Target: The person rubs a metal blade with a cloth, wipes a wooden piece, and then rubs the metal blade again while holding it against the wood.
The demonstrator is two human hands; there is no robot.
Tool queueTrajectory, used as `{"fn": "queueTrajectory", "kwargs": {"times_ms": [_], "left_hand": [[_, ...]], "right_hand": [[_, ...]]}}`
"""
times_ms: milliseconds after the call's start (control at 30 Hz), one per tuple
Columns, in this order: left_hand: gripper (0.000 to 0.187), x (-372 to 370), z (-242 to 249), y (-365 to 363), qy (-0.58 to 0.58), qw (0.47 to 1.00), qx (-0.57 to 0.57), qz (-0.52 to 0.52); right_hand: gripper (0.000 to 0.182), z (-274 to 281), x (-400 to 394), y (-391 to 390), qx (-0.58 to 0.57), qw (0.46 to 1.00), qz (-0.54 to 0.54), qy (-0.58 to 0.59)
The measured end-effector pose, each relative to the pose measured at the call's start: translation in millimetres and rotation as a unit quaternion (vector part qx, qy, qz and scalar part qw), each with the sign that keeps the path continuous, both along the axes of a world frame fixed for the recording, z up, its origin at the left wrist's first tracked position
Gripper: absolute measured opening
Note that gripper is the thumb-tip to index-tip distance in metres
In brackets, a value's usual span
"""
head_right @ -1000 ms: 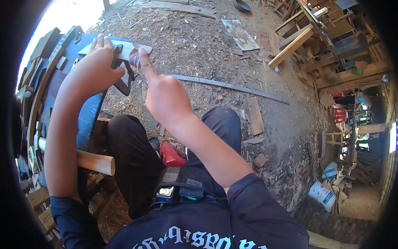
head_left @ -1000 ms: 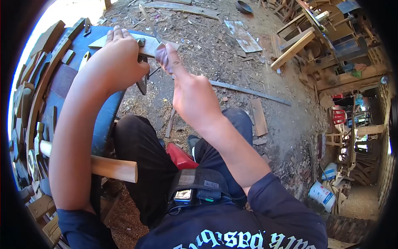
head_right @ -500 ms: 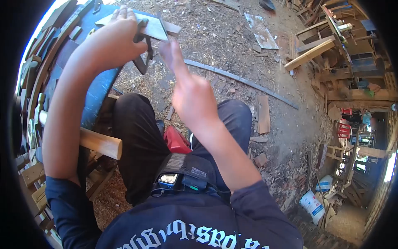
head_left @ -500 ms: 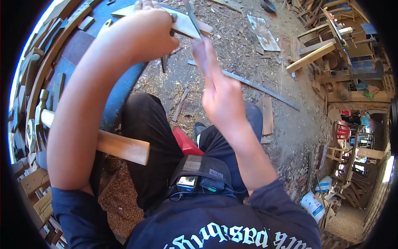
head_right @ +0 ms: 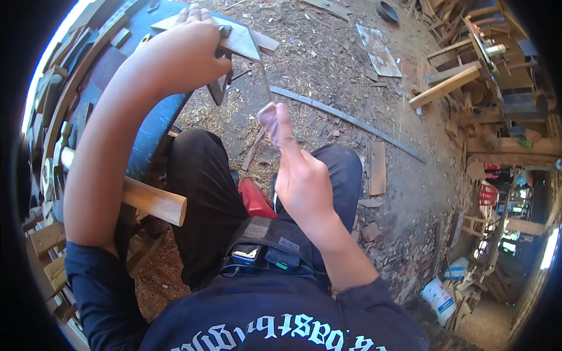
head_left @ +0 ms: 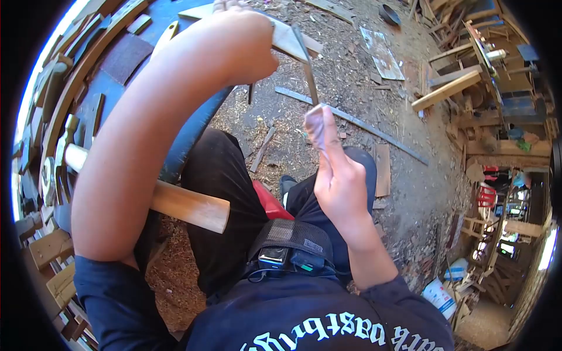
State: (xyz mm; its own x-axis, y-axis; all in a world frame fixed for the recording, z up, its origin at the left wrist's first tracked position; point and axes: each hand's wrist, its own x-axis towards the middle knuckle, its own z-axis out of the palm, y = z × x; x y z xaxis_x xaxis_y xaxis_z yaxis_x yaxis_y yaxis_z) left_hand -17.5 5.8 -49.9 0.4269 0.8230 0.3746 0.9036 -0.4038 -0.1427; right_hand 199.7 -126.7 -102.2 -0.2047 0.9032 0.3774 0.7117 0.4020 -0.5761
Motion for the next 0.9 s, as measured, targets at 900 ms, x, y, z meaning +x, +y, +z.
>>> {"fn": "queueTrajectory", "kwargs": {"times_ms": [900], "left_hand": [[0.073,16.5,52.9,-3.6,0.042,0.947,-0.315,0.05]], "right_hand": [[0.086,5.1,-8.5,23.9,-0.015,1.0,-0.009,-0.002]]}}
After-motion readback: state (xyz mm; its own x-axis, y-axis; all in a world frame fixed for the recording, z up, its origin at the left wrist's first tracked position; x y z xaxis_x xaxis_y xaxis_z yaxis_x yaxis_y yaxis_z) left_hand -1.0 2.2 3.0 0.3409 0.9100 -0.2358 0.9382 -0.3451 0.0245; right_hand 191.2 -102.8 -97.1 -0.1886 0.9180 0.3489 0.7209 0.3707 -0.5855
